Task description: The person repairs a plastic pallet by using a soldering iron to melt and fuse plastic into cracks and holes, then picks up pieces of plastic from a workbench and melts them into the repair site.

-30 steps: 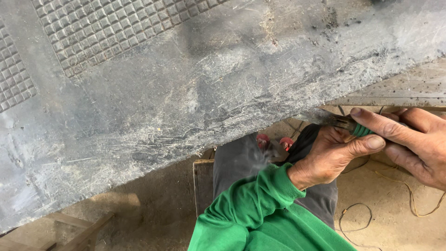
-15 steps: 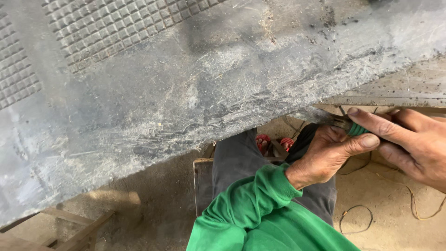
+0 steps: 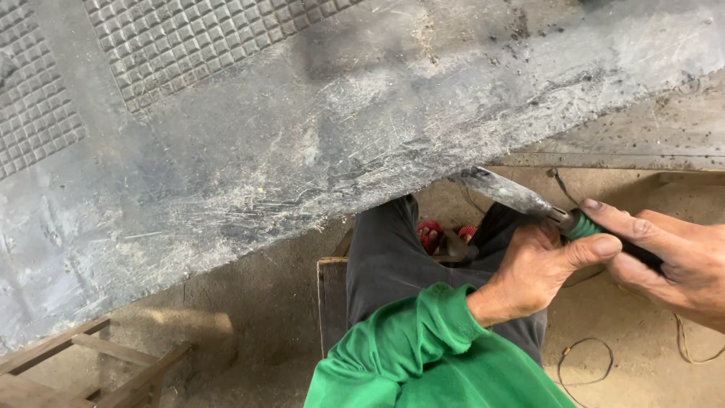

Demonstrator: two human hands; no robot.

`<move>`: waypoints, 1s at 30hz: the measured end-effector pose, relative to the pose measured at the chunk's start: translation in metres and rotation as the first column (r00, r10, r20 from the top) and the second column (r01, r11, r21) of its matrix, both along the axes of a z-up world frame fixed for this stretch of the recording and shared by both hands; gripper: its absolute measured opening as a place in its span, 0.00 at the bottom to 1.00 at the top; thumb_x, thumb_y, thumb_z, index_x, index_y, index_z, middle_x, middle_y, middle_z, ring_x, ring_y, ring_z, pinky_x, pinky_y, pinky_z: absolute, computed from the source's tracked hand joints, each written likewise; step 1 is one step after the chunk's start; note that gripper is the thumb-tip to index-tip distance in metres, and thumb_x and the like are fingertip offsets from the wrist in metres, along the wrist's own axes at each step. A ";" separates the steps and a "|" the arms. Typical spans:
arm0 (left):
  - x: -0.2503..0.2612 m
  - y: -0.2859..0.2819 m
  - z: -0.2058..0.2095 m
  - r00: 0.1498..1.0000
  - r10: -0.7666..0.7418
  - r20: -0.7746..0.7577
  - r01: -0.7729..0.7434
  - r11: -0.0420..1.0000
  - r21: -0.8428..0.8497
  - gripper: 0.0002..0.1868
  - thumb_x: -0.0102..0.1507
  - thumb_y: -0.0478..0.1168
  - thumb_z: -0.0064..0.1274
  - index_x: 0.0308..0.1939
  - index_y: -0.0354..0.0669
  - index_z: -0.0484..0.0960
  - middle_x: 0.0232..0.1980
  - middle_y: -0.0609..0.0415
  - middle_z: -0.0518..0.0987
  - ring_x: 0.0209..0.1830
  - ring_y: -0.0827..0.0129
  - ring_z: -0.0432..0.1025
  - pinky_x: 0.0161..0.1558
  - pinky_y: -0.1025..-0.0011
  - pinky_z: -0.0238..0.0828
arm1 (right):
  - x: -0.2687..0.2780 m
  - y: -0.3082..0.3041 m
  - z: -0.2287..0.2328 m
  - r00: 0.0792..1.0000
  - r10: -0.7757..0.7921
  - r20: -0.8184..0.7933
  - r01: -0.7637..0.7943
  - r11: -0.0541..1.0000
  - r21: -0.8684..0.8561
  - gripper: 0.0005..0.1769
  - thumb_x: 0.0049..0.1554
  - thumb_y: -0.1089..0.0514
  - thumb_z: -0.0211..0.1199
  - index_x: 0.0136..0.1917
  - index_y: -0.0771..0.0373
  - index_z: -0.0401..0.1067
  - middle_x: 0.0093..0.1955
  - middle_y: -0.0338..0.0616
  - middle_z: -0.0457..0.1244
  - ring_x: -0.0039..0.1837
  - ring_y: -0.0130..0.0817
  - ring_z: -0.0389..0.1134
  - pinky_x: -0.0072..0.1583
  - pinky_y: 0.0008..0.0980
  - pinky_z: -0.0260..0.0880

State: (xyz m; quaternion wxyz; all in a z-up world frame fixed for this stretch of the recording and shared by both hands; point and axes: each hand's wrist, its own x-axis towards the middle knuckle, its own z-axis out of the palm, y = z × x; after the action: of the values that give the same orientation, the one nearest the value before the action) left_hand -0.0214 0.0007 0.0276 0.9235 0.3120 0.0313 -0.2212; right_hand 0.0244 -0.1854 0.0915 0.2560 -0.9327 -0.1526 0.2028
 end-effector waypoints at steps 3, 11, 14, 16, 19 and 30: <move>0.002 0.005 0.001 1.000 0.002 0.008 -0.003 0.997 0.075 0.11 0.76 0.39 0.57 0.47 0.31 0.80 0.45 0.58 0.80 0.44 0.79 0.70 0.48 0.77 0.69 | 0.006 0.006 0.005 1.000 0.005 -0.027 -0.006 0.998 -0.056 0.36 0.51 0.57 0.71 0.73 0.45 0.68 0.29 0.38 0.65 0.29 0.29 0.64 0.32 0.33 0.67; 0.010 0.011 0.005 0.998 -0.040 -0.050 0.041 0.999 0.015 0.15 0.74 0.44 0.57 0.56 0.33 0.81 0.53 0.57 0.81 0.52 0.79 0.73 0.59 0.76 0.72 | 0.008 0.016 0.009 0.999 0.028 0.034 -0.023 0.992 -0.125 0.35 0.51 0.56 0.71 0.72 0.44 0.69 0.31 0.40 0.64 0.28 0.33 0.66 0.34 0.35 0.69; 0.010 0.011 -0.005 0.996 -0.072 -0.054 0.075 0.996 0.039 0.15 0.76 0.43 0.57 0.53 0.29 0.82 0.50 0.56 0.82 0.50 0.78 0.73 0.57 0.75 0.72 | 0.009 0.017 0.009 0.991 0.106 0.087 -0.085 0.973 -0.216 0.39 0.50 0.55 0.73 0.75 0.43 0.68 0.32 0.43 0.62 0.29 0.37 0.66 0.36 0.39 0.69; 0.005 0.007 -0.018 0.994 -0.094 -0.055 0.096 0.995 0.041 0.15 0.77 0.42 0.57 0.52 0.29 0.82 0.47 0.56 0.82 0.47 0.78 0.72 0.53 0.75 0.71 | 0.010 0.015 0.008 0.987 0.135 0.083 -0.110 0.961 -0.253 0.41 0.50 0.55 0.73 0.76 0.42 0.67 0.32 0.43 0.61 0.30 0.38 0.66 0.37 0.40 0.70; -0.003 -0.003 -0.043 0.993 -0.105 -0.057 0.097 0.987 -0.127 0.12 0.76 0.40 0.54 0.49 0.31 0.81 0.41 0.60 0.79 0.40 0.82 0.67 0.45 0.80 0.66 | 0.019 0.007 0.006 0.977 0.187 0.100 -0.170 0.973 -0.155 0.44 0.47 0.57 0.72 0.76 0.45 0.65 0.34 0.43 0.61 0.31 0.37 0.66 0.37 0.39 0.69; 0.026 0.002 -0.006 0.997 -0.074 -0.010 0.073 0.991 -0.109 0.12 0.76 0.39 0.56 0.57 0.33 0.80 0.54 0.59 0.81 0.54 0.81 0.71 0.57 0.79 0.70 | 0.031 0.002 0.012 0.981 0.190 0.043 -0.178 0.962 -0.208 0.45 0.48 0.59 0.72 0.77 0.42 0.63 0.37 0.44 0.63 0.35 0.38 0.68 0.40 0.39 0.71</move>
State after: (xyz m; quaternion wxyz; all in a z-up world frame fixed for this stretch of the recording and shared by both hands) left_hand 0.0047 0.0027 0.0215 0.9301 0.2607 0.0140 -0.2585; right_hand 0.0550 -0.1837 0.1039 0.1346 -0.9416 -0.2251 0.2111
